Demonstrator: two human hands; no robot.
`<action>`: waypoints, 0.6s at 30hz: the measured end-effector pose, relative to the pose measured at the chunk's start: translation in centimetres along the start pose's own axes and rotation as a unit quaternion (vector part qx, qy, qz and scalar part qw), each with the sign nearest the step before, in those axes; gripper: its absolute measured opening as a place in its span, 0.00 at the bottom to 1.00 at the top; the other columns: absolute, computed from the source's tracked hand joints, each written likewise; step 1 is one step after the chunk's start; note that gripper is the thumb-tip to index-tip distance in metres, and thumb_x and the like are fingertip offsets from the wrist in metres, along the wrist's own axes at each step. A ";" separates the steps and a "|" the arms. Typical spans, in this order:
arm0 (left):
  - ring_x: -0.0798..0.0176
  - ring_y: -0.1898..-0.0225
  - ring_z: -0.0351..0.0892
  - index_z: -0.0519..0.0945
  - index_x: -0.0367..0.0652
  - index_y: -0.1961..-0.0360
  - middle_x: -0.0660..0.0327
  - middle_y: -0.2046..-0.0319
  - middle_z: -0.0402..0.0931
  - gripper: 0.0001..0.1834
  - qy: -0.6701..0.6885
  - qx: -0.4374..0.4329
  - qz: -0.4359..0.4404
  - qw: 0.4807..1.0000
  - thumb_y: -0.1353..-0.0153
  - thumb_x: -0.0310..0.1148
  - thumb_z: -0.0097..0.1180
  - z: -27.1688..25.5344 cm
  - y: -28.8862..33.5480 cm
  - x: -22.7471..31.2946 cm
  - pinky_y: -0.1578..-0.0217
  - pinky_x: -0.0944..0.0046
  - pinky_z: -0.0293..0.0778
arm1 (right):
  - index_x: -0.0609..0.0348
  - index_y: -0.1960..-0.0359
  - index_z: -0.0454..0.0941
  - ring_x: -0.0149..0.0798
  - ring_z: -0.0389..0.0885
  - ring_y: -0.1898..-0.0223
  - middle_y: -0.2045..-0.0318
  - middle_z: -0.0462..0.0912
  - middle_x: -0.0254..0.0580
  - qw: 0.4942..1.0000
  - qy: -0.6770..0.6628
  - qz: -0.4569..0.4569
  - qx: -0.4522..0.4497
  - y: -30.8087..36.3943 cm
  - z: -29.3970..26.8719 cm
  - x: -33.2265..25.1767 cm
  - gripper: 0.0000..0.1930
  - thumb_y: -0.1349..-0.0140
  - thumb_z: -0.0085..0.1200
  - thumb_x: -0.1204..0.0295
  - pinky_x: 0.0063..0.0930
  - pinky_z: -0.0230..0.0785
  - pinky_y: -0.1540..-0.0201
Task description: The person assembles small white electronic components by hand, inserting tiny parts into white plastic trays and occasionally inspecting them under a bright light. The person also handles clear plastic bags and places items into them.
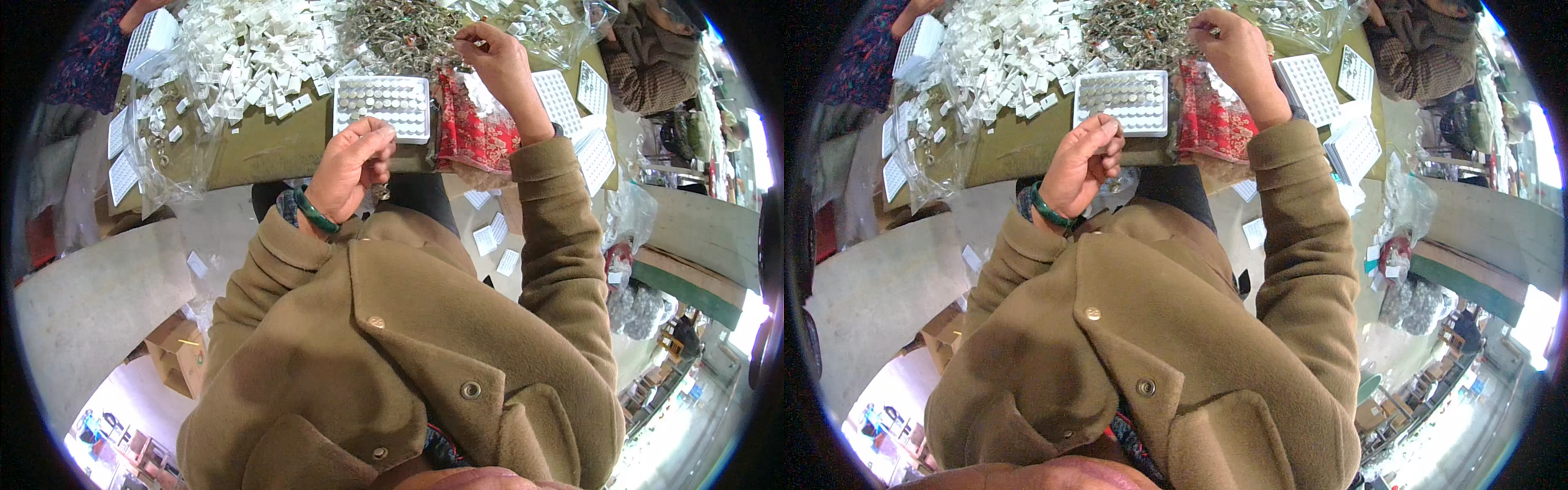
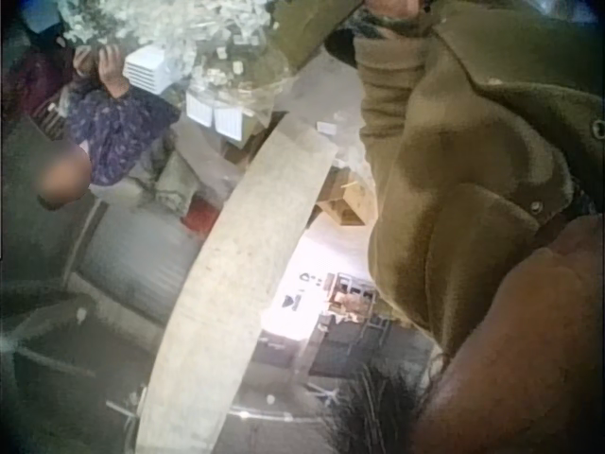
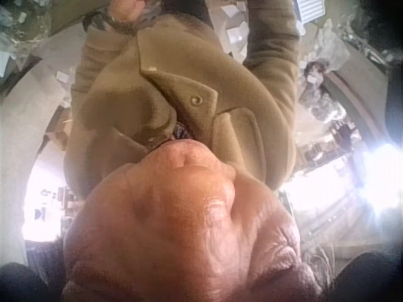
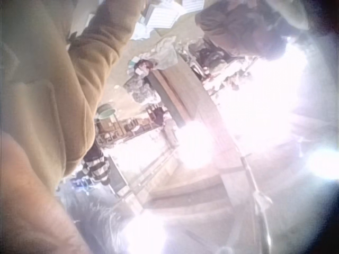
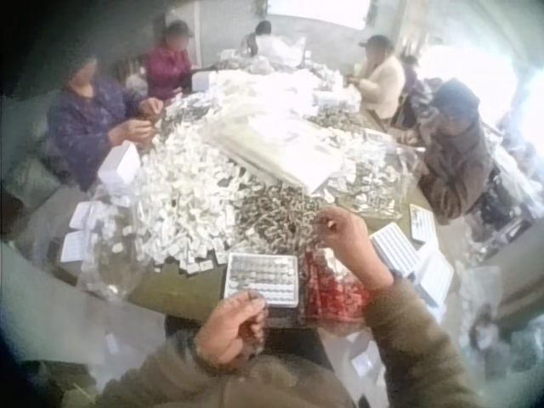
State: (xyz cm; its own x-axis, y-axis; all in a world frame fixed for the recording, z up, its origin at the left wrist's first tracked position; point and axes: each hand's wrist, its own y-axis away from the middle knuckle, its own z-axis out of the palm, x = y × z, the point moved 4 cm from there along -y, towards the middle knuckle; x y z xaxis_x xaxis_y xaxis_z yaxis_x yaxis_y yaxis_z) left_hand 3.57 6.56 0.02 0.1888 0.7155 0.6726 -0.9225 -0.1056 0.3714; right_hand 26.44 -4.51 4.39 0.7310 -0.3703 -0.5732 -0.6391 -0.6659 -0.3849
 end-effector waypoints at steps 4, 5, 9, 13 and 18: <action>0.80 0.80 0.59 0.74 0.43 0.62 0.74 0.79 0.63 0.06 -0.004 -0.020 -0.004 1.000 0.32 0.33 0.51 -0.1 0.0 0.8 0.79 0.78 0.59 | 0.59 0.61 0.82 0.22 0.75 0.73 0.76 0.80 0.31 0.990 -0.118 0.073 -0.008 -0.6 0.5 0.3 0.07 0.37 0.57 0.71 0.19 0.69 0.70; 0.80 0.80 0.58 0.74 0.43 0.62 0.75 0.80 0.62 0.06 -0.007 -0.006 0.003 1.000 0.32 0.33 0.51 -0.2 0.0 0.8 0.80 0.78 0.57 | 0.59 0.61 0.81 0.20 0.74 0.73 0.77 0.79 0.31 0.986 -0.149 0.076 -0.001 -0.8 0.8 0.4 0.06 0.36 0.57 0.71 0.18 0.69 0.70; 0.81 0.81 0.57 0.75 0.42 0.63 0.75 0.80 0.62 0.06 -0.016 0.019 0.012 1.000 0.32 0.32 0.51 -0.5 0.3 1.0 0.80 0.77 0.56 | 0.56 0.56 0.82 0.30 0.82 0.69 0.69 0.86 0.36 0.994 0.096 -0.048 -0.033 -2.2 2.0 -0.4 0.12 0.37 0.57 0.65 0.26 0.73 0.67; 0.81 0.81 0.57 0.76 0.41 0.63 0.75 0.80 0.63 0.06 -0.024 0.036 0.024 0.999 0.32 0.33 0.51 -1.1 0.8 0.9 0.80 0.77 0.56 | 0.54 0.53 0.81 0.33 0.85 0.69 0.66 0.86 0.39 0.996 -0.016 0.086 -0.023 -1.7 1.6 0.5 0.14 0.37 0.57 0.64 0.29 0.76 0.66; 0.81 0.81 0.58 0.76 0.41 0.64 0.74 0.81 0.64 0.06 -0.027 0.035 0.026 0.999 0.33 0.33 0.52 -1.5 1.1 0.7 0.80 0.78 0.57 | 0.59 0.62 0.83 0.38 0.84 0.73 0.74 0.84 0.44 0.994 0.072 0.077 0.032 1.0 -1.3 0.4 0.12 0.39 0.59 0.64 0.32 0.76 0.68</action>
State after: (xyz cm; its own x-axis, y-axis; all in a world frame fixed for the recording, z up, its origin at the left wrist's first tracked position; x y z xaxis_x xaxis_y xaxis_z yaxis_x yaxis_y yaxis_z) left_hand 2.18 7.97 -0.11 0.1610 0.6698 0.7249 -0.9064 -0.1904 0.3772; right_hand 26.41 -6.19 4.76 0.6463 -0.5568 -0.5218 -0.7572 -0.5529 -0.3478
